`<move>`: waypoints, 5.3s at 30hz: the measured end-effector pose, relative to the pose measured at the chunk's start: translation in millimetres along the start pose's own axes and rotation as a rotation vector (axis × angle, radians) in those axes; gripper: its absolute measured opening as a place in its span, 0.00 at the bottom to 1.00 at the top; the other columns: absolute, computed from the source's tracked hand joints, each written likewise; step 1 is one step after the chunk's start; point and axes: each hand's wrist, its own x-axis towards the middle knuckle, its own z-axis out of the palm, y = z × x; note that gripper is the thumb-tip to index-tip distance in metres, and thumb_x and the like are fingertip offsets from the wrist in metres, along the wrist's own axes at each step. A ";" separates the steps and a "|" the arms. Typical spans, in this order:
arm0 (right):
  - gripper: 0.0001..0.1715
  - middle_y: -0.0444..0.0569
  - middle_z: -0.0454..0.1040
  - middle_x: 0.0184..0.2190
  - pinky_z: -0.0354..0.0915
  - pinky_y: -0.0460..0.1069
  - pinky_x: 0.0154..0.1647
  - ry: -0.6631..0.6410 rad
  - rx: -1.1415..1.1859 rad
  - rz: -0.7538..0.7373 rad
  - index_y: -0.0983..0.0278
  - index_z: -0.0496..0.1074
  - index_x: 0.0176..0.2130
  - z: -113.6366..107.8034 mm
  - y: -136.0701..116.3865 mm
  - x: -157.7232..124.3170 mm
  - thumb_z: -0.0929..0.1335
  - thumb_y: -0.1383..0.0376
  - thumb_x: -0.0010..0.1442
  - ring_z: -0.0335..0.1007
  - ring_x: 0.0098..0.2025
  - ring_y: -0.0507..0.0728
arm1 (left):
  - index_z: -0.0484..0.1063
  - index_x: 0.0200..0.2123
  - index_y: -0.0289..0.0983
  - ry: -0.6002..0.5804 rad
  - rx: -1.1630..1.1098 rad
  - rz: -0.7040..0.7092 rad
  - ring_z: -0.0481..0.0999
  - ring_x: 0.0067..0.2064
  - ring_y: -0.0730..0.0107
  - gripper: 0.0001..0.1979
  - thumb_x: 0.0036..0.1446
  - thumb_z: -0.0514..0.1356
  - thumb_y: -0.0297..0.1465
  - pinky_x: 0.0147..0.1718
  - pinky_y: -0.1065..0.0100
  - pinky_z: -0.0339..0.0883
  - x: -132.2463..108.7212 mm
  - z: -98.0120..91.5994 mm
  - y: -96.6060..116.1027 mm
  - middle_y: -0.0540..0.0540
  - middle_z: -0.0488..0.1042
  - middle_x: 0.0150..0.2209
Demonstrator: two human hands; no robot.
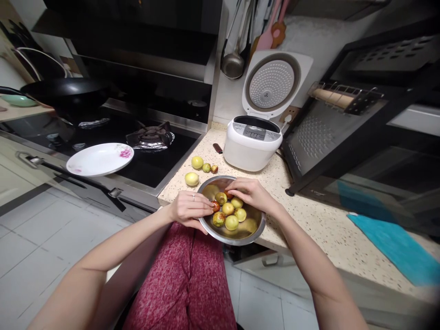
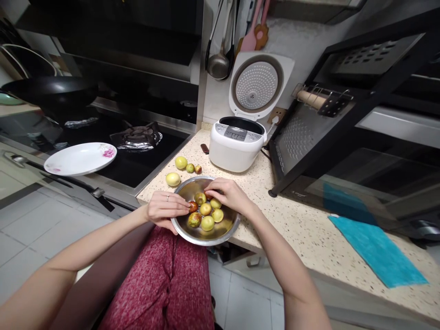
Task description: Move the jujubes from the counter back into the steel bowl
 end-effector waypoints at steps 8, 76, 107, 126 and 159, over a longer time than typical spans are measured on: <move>0.14 0.51 0.84 0.39 0.75 0.54 0.47 0.042 -0.004 0.012 0.61 0.82 0.43 1.1 1.9 -2.0 0.67 0.60 0.72 0.81 0.41 0.58 | 0.82 0.49 0.39 -0.140 -0.048 -0.145 0.86 0.51 0.58 0.23 0.67 0.59 0.50 0.52 0.62 0.83 -6.7 -5.1 1.7 0.43 0.86 0.45; 0.07 0.50 0.82 0.37 0.76 0.51 0.42 -0.044 0.042 0.087 0.65 0.79 0.39 13.1 78.1 96.6 0.73 0.68 0.58 0.81 0.38 0.58 | 0.63 0.69 0.37 -0.109 -0.016 -0.390 0.66 0.71 0.53 0.25 0.76 0.47 0.40 0.67 0.48 0.67 -17.0 -21.5 -0.3 0.34 0.70 0.66; 0.16 0.51 0.81 0.53 0.72 0.58 0.60 -0.117 0.126 -0.085 0.58 0.79 0.55 16.7 -8.2 17.6 0.70 0.67 0.68 0.78 0.56 0.60 | 0.69 0.65 0.35 -0.203 -0.032 -0.354 0.71 0.67 0.51 0.30 0.74 0.46 0.48 0.63 0.47 0.71 -24.7 -20.1 -2.5 0.33 0.75 0.60; 0.12 0.52 0.83 0.47 0.74 0.58 0.56 0.196 0.080 -0.005 0.59 0.83 0.47 3.2 13.6 29.4 0.69 0.62 0.70 0.80 0.50 0.61 | 0.71 0.62 0.35 -0.195 -0.052 -0.343 0.72 0.66 0.48 0.32 0.71 0.50 0.52 0.60 0.47 0.74 -25.7 -18.8 -3.5 0.32 0.77 0.58; 0.16 0.52 0.83 0.43 0.78 0.51 0.44 0.019 0.108 -0.009 0.63 0.80 0.44 22.0 76.6 98.7 0.73 0.55 0.62 0.80 0.43 0.58 | 0.73 0.58 0.34 -0.127 -0.081 -0.351 0.74 0.64 0.47 0.31 0.70 0.51 0.53 0.59 0.50 0.75 -24.0 -17.2 -3.2 0.33 0.78 0.53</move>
